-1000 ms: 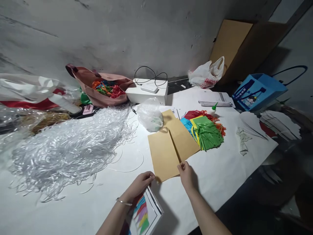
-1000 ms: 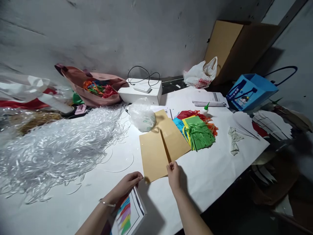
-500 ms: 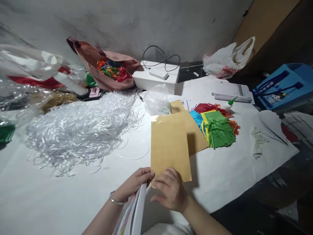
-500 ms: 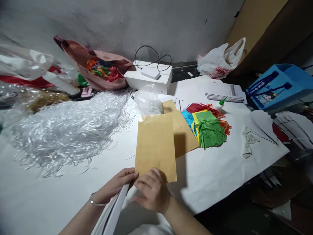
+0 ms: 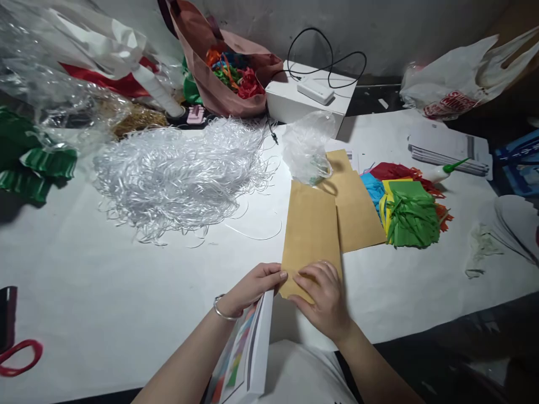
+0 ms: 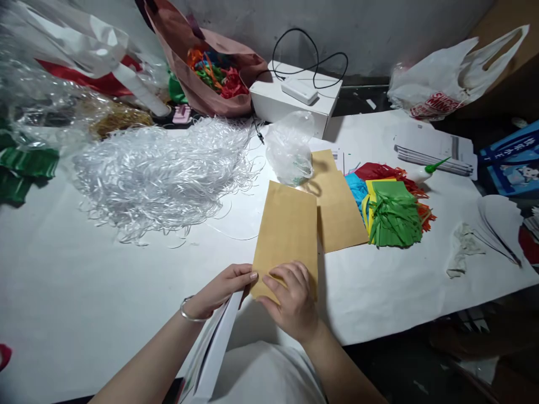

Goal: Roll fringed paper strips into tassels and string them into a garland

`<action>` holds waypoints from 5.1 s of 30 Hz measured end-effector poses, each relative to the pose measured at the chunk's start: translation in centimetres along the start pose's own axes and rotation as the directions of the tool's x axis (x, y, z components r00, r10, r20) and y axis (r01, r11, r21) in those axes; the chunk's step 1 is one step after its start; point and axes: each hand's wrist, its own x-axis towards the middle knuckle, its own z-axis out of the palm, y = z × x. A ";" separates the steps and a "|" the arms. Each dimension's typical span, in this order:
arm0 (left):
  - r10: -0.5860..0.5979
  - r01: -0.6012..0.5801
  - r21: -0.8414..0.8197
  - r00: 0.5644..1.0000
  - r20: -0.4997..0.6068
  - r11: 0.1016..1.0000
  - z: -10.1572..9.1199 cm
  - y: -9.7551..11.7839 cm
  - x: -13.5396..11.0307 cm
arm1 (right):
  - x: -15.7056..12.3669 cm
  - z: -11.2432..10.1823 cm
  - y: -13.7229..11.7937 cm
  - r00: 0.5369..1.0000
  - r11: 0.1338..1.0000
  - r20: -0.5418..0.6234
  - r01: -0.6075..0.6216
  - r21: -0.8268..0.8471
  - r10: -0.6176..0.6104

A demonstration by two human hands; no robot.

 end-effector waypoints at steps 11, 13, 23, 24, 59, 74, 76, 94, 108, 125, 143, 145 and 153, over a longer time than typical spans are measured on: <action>0.074 -0.067 -0.110 0.996 0.056 0.992 1.2 1.6 -0.8 | 0.3 -0.7 -0.5 0.969 0.967 -0.008 -0.244 0.077 0.245; 0.107 -0.100 -0.121 0.993 0.058 0.988 1.5 1.8 -0.8 | 0.3 -0.7 -0.8 0.955 0.952 -0.009 -0.295 0.079 0.296; 0.162 -0.162 0.021 0.987 0.024 0.987 2.0 1.4 -0.7 | 0.3 -0.1 -0.9 0.932 0.924 0.008 -0.360 0.127 0.362; 0.143 -0.144 0.031 0.990 0.016 0.989 2.1 1.6 -0.7 | 0.3 -0.1 -0.8 0.928 0.918 0.012 -0.370 0.145 0.372; 0.058 -0.044 0.139 0.993 -0.101 0.989 2.5 2.1 -0.4 | 0.1 -0.2 -0.4 0.982 0.988 -0.108 -0.155 -0.014 0.152; 0.067 0.002 0.312 0.975 -0.211 0.950 -1.1 -1.5 2.5 | -2.1 0.3 0.1 0.909 0.814 -0.008 -0.369 0.449 0.416; 0.092 0.015 0.374 0.960 -0.266 0.927 -1.5 -1.4 2.3 | -2.3 0.3 0.2 0.808 0.645 0.078 -0.521 0.558 0.585; 0.652 -0.116 0.720 0.540 -0.532 0.684 0.4 4.0 -6.2 | 3.4 0.0 -6.7 0.779 0.478 0.317 -0.595 0.646 0.541; 0.652 -0.494 0.523 0.740 -0.166 0.694 -4.6 -3.6 -11.7 | 1.9 2.9 -9.9 0.775 0.515 0.338 -0.615 0.597 0.533; 0.636 -0.505 0.463 0.750 -0.181 0.728 -5.5 -4.1 -11.4 | 2.9 4.4 -11.1 0.912 0.897 0.315 -0.350 0.269 0.261; 0.660 -0.525 0.465 0.725 -0.194 0.713 -5.1 -4.0 -11.0 | 1.2 5.8 -9.9 0.984 0.977 -0.005 -0.174 0.120 0.176; 0.652 -0.514 0.464 0.729 -0.208 0.722 -5.1 -4.0 -11.0 | 0.7 5.9 -10.0 0.993 0.996 -0.071 -0.091 0.019 0.092; 0.601 -0.501 0.361 0.755 -0.261 0.787 -4.4 -4.3 -10.7 | 0.2 5.9 -10.2 0.985 0.985 -0.108 0.120 -0.123 -0.133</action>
